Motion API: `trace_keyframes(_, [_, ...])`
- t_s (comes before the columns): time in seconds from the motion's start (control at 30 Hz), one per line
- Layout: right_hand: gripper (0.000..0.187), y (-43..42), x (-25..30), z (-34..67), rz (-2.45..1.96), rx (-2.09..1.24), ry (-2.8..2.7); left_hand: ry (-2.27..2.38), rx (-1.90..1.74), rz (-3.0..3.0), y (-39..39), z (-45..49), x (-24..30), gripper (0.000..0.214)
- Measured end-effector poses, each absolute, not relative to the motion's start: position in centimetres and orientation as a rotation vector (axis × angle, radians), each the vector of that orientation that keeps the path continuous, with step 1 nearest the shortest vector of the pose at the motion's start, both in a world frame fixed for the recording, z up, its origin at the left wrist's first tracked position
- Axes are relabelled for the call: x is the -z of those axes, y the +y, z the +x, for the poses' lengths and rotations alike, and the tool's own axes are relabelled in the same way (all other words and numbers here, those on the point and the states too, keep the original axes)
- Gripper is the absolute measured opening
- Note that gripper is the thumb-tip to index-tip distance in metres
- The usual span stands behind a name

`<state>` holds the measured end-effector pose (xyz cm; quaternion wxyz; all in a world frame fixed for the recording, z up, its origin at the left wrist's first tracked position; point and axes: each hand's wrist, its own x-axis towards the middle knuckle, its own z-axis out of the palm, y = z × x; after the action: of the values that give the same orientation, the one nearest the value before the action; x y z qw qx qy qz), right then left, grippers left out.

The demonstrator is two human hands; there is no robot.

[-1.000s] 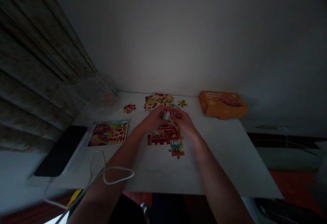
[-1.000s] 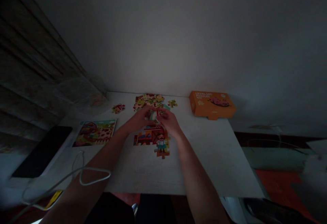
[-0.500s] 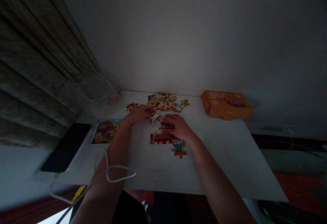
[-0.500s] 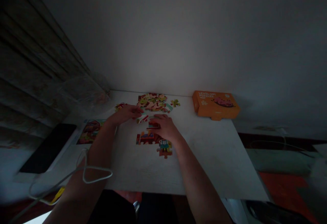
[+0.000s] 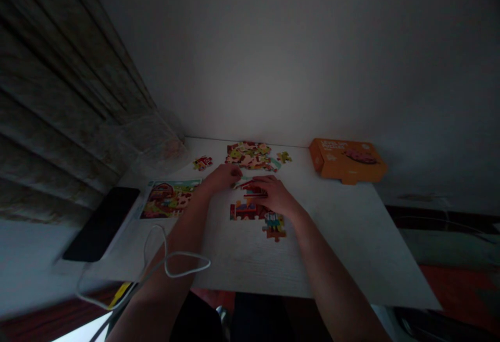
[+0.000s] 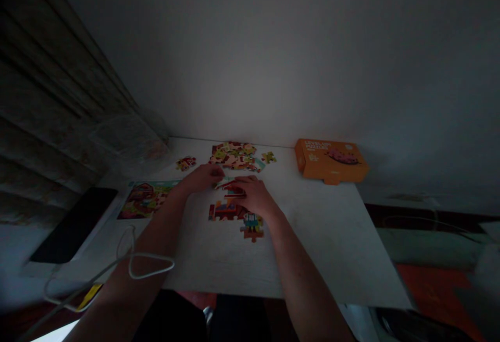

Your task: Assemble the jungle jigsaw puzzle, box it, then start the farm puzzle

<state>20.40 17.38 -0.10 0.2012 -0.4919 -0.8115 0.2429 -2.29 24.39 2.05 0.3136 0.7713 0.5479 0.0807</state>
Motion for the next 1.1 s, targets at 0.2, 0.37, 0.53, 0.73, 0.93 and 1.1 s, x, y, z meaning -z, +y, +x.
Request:
trace_keyframes(0.2, [0.044,17.3,0.2,20.2,-1.368,-0.692,-2.291,1.517,-0.215,2.131,24.2,-1.8,-1.3,0.023])
trace_keyframes(0.37, [0.022,18.2,0.4,21.2,-1.408,-0.655,-2.096,1.548,-0.228,2.181,24.2,-1.4,-0.1,0.033])
trace_keyframes(0.53, [0.028,20.4,1.5,24.3,-1.643,-0.421,-1.749,1.554,-0.228,2.154,24.2,-1.3,0.2,0.033])
trace_keyframes(0.73, [0.036,21.7,2.7,24.7,-1.713,-0.401,-1.83,1.529,-0.234,2.191,23.8,-0.8,-0.7,0.03])
trace_keyframes(0.93, [0.031,22.2,3.2,24.4,-1.738,-0.354,-1.789,1.453,-0.485,2.335,23.5,0.4,-0.9,0.031])
trace_keyframes(1.1, [0.029,21.9,2.8,25.1,-1.747,-0.298,-1.691,1.344,-0.323,2.417,22.9,1.0,-0.4,0.046])
